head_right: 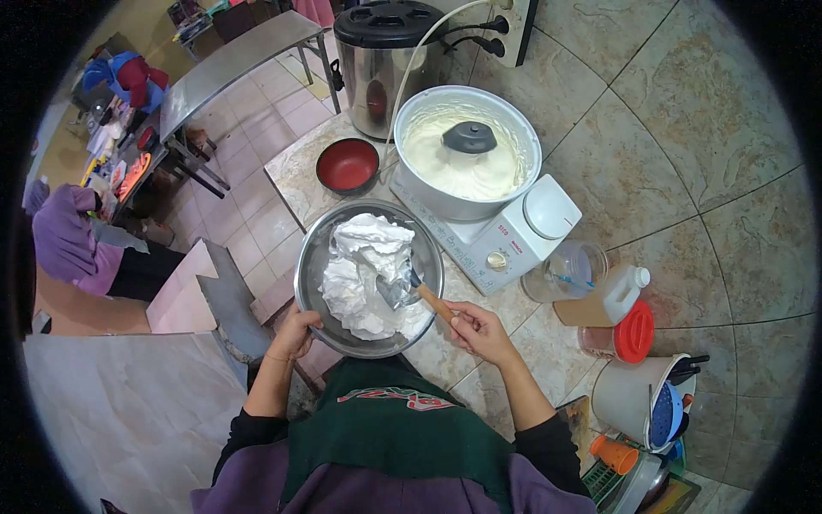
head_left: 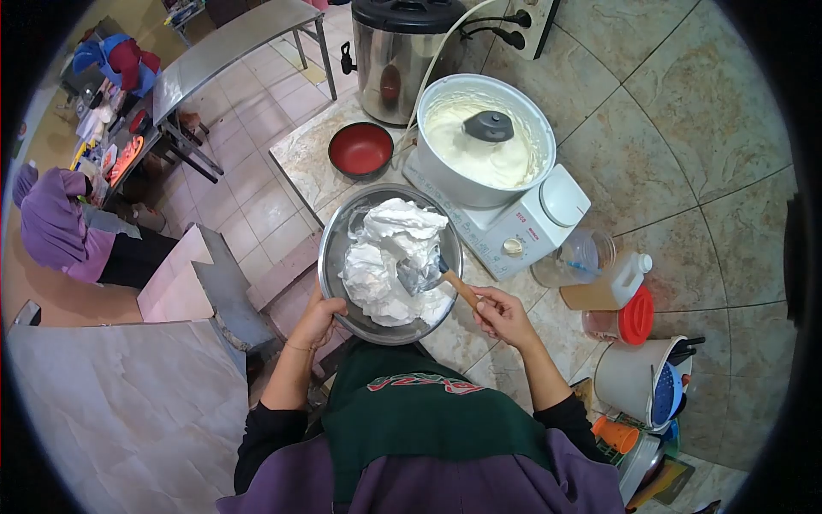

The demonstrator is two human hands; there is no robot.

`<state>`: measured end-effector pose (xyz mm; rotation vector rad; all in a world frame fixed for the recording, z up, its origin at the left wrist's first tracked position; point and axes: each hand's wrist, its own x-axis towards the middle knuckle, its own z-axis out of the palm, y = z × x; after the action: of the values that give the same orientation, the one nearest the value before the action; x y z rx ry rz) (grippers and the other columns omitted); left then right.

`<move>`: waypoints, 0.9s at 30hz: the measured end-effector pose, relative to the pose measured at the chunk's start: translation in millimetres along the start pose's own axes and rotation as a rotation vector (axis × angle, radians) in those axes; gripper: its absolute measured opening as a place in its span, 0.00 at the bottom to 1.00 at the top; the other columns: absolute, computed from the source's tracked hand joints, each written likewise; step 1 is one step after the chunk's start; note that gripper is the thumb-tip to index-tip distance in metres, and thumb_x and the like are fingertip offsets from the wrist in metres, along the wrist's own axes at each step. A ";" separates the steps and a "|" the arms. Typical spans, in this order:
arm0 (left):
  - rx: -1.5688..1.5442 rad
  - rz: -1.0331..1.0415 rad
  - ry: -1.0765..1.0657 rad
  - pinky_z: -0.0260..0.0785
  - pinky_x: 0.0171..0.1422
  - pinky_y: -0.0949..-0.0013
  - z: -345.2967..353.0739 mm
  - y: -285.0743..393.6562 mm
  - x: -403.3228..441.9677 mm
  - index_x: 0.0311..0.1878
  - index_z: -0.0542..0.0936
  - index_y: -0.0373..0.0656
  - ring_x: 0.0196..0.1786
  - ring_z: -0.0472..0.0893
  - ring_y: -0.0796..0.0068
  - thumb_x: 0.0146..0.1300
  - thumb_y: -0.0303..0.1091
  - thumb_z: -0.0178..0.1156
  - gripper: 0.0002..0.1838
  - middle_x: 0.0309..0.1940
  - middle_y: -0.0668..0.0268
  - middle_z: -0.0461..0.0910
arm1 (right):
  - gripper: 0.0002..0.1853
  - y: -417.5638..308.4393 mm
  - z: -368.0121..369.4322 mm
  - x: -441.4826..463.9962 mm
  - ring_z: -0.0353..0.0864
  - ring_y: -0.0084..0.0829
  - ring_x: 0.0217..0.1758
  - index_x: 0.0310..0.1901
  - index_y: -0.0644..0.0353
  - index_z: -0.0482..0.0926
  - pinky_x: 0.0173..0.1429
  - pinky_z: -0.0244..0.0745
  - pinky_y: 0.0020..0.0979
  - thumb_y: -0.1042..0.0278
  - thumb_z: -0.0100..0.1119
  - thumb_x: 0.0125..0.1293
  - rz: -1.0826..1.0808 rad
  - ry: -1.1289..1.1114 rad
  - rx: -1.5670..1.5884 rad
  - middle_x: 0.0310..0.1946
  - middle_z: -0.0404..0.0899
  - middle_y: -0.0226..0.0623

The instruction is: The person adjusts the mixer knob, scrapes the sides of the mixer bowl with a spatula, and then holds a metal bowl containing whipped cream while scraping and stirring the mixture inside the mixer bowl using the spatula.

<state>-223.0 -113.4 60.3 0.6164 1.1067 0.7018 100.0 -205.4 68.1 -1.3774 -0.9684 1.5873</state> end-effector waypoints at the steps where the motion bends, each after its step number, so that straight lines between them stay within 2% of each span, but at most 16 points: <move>1: -0.040 0.015 0.018 0.66 0.36 0.76 -0.3 -4.5 1.4 0.57 0.68 0.37 0.35 0.73 0.77 0.43 0.19 0.50 0.30 0.38 0.66 0.74 | 0.17 -4.6 -0.8 -1.7 0.63 0.15 0.16 0.57 0.58 0.72 0.18 0.56 0.18 0.72 0.50 0.68 -0.008 0.008 -0.002 0.22 0.72 0.31; 4: -0.100 0.060 0.026 0.67 0.35 0.76 -2.6 -15.8 10.5 0.56 0.67 0.37 0.35 0.73 0.76 0.44 0.19 0.50 0.29 0.39 0.65 0.74 | 0.17 -25.1 -4.6 -7.4 0.63 0.14 0.17 0.58 0.59 0.72 0.19 0.57 0.17 0.70 0.51 0.68 -0.027 0.022 -0.001 0.22 0.72 0.28; 8: -0.155 0.093 0.015 0.68 0.36 0.75 2.7 -14.7 13.7 0.56 0.67 0.36 0.35 0.73 0.74 0.44 0.19 0.50 0.29 0.39 0.64 0.74 | 0.17 -53.5 -11.1 -7.5 0.64 0.14 0.17 0.57 0.59 0.71 0.19 0.58 0.17 0.70 0.50 0.68 -0.069 0.070 0.040 0.22 0.73 0.29; 12: -0.161 0.085 0.001 0.69 0.37 0.74 2.0 -15.9 13.8 0.56 0.67 0.36 0.36 0.74 0.73 0.44 0.19 0.49 0.29 0.40 0.63 0.74 | 0.17 -75.4 -19.0 5.4 0.64 0.14 0.18 0.57 0.58 0.72 0.20 0.58 0.17 0.71 0.49 0.68 -0.187 0.263 -0.050 0.24 0.73 0.29; 14: -0.154 0.092 -0.030 0.72 0.39 0.73 1.1 -16.4 13.2 0.56 0.66 0.36 0.38 0.75 0.72 0.44 0.18 0.49 0.29 0.41 0.63 0.73 | 0.18 -84.3 -25.2 15.9 0.64 0.13 0.20 0.58 0.58 0.71 0.22 0.59 0.16 0.72 0.50 0.67 -0.332 0.381 -0.140 0.25 0.73 0.28; 16: -0.151 0.072 -0.039 0.73 0.41 0.72 0.5 -16.0 11.1 0.56 0.66 0.35 0.39 0.75 0.71 0.44 0.18 0.48 0.30 0.43 0.62 0.73 | 0.17 -89.7 -32.0 26.9 0.67 0.13 0.23 0.58 0.59 0.72 0.25 0.63 0.16 0.72 0.50 0.67 -0.375 0.431 -0.230 0.26 0.73 0.27; 18: -0.146 0.049 -0.047 0.74 0.43 0.70 -0.8 -17.4 10.4 0.57 0.66 0.35 0.41 0.76 0.69 0.43 0.18 0.48 0.30 0.44 0.61 0.73 | 0.17 -89.0 -36.5 40.2 0.68 0.13 0.25 0.57 0.59 0.73 0.28 0.66 0.18 0.72 0.50 0.67 -0.542 0.602 -0.420 0.27 0.73 0.26; 19: -0.158 0.061 -0.051 0.74 0.44 0.69 -1.8 -19.4 11.4 0.57 0.65 0.35 0.42 0.76 0.68 0.43 0.18 0.48 0.30 0.45 0.60 0.73 | 0.17 -89.4 -39.6 45.2 0.74 0.20 0.25 0.56 0.59 0.74 0.30 0.70 0.24 0.73 0.51 0.66 -0.581 0.661 -0.573 0.28 0.76 0.31; 20: -0.170 0.072 -0.056 0.75 0.44 0.68 -2.8 -21.6 12.0 0.57 0.65 0.35 0.42 0.77 0.67 0.43 0.18 0.47 0.30 0.46 0.60 0.73 | 0.17 -86.8 -44.4 49.9 0.74 0.20 0.25 0.56 0.59 0.74 0.30 0.70 0.24 0.73 0.51 0.66 -0.578 0.663 -0.572 0.28 0.76 0.31; 22: -0.171 0.081 -0.037 0.75 0.44 0.67 -3.7 -25.9 12.5 0.56 0.65 0.34 0.42 0.77 0.66 0.43 0.18 0.47 0.30 0.46 0.59 0.73 | 0.18 -83.0 -51.4 55.3 0.77 0.32 0.26 0.56 0.57 0.74 0.32 0.72 0.30 0.73 0.53 0.63 -0.704 0.673 -1.068 0.28 0.78 0.40; 23: -0.174 0.095 -0.019 0.75 0.43 0.66 -3.6 -27.2 13.1 0.56 0.66 0.34 0.42 0.77 0.65 0.43 0.18 0.47 0.29 0.46 0.59 0.74 | 0.18 -82.7 -51.2 53.4 0.77 0.32 0.26 0.56 0.57 0.74 0.32 0.72 0.30 0.73 0.53 0.63 -0.703 0.673 -1.069 0.28 0.78 0.40; 25: -0.163 0.066 -0.016 0.75 0.42 0.65 -5.9 -28.0 13.8 0.55 0.67 0.34 0.41 0.77 0.65 0.43 0.18 0.47 0.28 0.44 0.59 0.74 | 0.18 -89.0 -44.8 46.0 0.78 0.42 0.30 0.55 0.57 0.74 0.35 0.73 0.34 0.73 0.54 0.62 -0.506 0.648 -1.165 0.30 0.77 0.47; 27: -0.150 0.034 -0.014 0.75 0.42 0.64 -7.0 -28.8 13.4 0.54 0.68 0.34 0.41 0.77 0.65 0.44 0.19 0.47 0.27 0.43 0.59 0.75 | 0.18 -89.5 -45.0 44.1 0.78 0.40 0.29 0.55 0.58 0.74 0.35 0.73 0.33 0.73 0.53 0.62 -0.518 0.634 -1.120 0.30 0.77 0.46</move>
<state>-220.2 -120.7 28.7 0.5124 1.0230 0.8007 148.8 -128.5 128.7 -1.9174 -1.6846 0.0797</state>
